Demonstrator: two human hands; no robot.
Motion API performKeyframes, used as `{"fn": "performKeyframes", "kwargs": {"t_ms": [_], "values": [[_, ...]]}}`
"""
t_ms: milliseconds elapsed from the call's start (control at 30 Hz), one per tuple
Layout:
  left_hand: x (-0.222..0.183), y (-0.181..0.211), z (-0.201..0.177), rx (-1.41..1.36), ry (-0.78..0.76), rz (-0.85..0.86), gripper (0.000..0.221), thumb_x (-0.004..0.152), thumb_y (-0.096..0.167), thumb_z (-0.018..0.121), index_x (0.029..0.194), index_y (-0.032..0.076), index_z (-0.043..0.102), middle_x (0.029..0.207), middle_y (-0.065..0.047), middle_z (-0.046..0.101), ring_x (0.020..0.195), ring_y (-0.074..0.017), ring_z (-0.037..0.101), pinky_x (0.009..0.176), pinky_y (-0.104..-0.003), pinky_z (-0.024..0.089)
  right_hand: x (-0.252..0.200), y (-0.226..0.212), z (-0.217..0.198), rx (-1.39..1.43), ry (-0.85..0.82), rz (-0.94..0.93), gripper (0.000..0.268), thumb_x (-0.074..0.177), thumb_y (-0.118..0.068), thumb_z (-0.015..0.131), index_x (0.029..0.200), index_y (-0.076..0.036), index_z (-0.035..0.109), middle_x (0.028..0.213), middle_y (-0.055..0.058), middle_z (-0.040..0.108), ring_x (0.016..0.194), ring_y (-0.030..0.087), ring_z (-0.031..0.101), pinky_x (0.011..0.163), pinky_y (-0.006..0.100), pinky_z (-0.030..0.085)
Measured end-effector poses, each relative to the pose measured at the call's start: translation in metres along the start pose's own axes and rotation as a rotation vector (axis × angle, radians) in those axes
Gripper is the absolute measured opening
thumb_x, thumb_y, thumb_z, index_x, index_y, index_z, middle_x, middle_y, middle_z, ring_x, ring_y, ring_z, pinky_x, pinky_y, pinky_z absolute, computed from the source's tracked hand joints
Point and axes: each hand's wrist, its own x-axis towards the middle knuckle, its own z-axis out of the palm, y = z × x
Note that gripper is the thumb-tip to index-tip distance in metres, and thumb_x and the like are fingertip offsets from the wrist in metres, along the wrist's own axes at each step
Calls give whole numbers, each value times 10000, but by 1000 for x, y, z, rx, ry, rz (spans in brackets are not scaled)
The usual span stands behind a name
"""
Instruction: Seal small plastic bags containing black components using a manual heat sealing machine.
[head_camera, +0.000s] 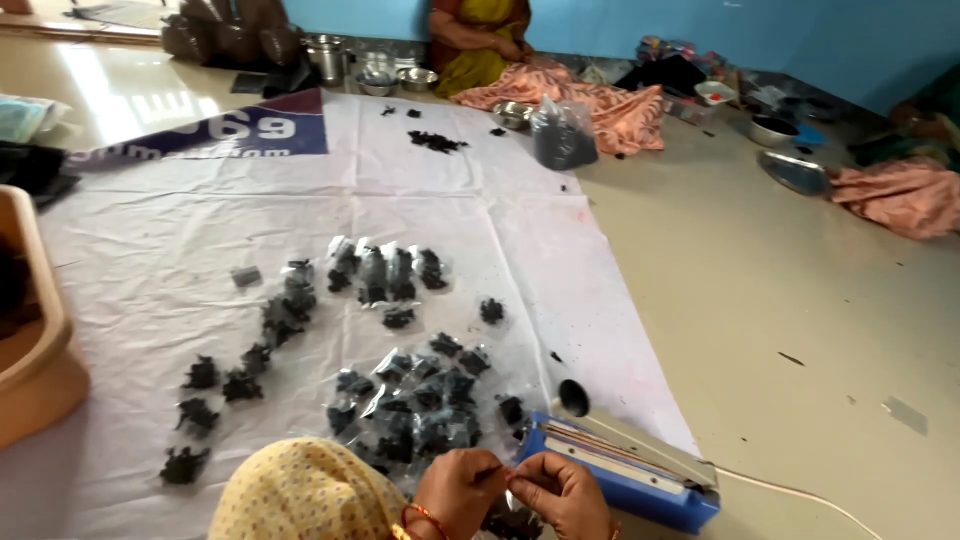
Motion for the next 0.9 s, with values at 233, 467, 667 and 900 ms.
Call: {"fn": "performKeyframes", "kwargs": {"t_ms": [233, 467, 667, 900], "values": [[26, 7, -86, 293, -185, 117, 246, 802, 390, 777, 838, 147, 795, 766, -102, 735, 724, -293, 715, 653, -409, 555, 36, 20, 23, -192, 7, 38, 185, 848, -177, 843, 926, -27, 769, 676, -10, 678, 575, 64, 546, 506, 262, 416], [93, -96, -230, 632, 306, -36, 240, 893, 375, 685, 1016, 208, 806, 944, -93, 764, 883, -310, 728, 759, -448, 581, 99, 98, 34, -636, 253, -218, 490, 746, -250, 864, 1172, -91, 684, 967, 30, 737, 770, 169, 728, 677, 330, 588], [172, -306, -306, 797, 315, -371, 415, 902, 315, 727, 1306, 232, 679, 1340, -106, 664, 1222, -330, 641, 1019, -454, 526, 109, 168, -7, -856, 162, -477, 428, 751, -205, 823, 1145, -94, 700, 1014, 83, 726, 917, 241, 747, 727, 356, 618], [172, -293, -314, 846, 38, -523, 547, 781, 262, 887, 1265, 242, 635, 1451, -16, 527, 1309, -342, 549, 1067, -431, 504, 115, 203, -28, -1007, 147, -365, 454, 695, -272, 849, 1134, -187, 769, 1045, 28, 749, 899, 194, 764, 819, 359, 590]]}}
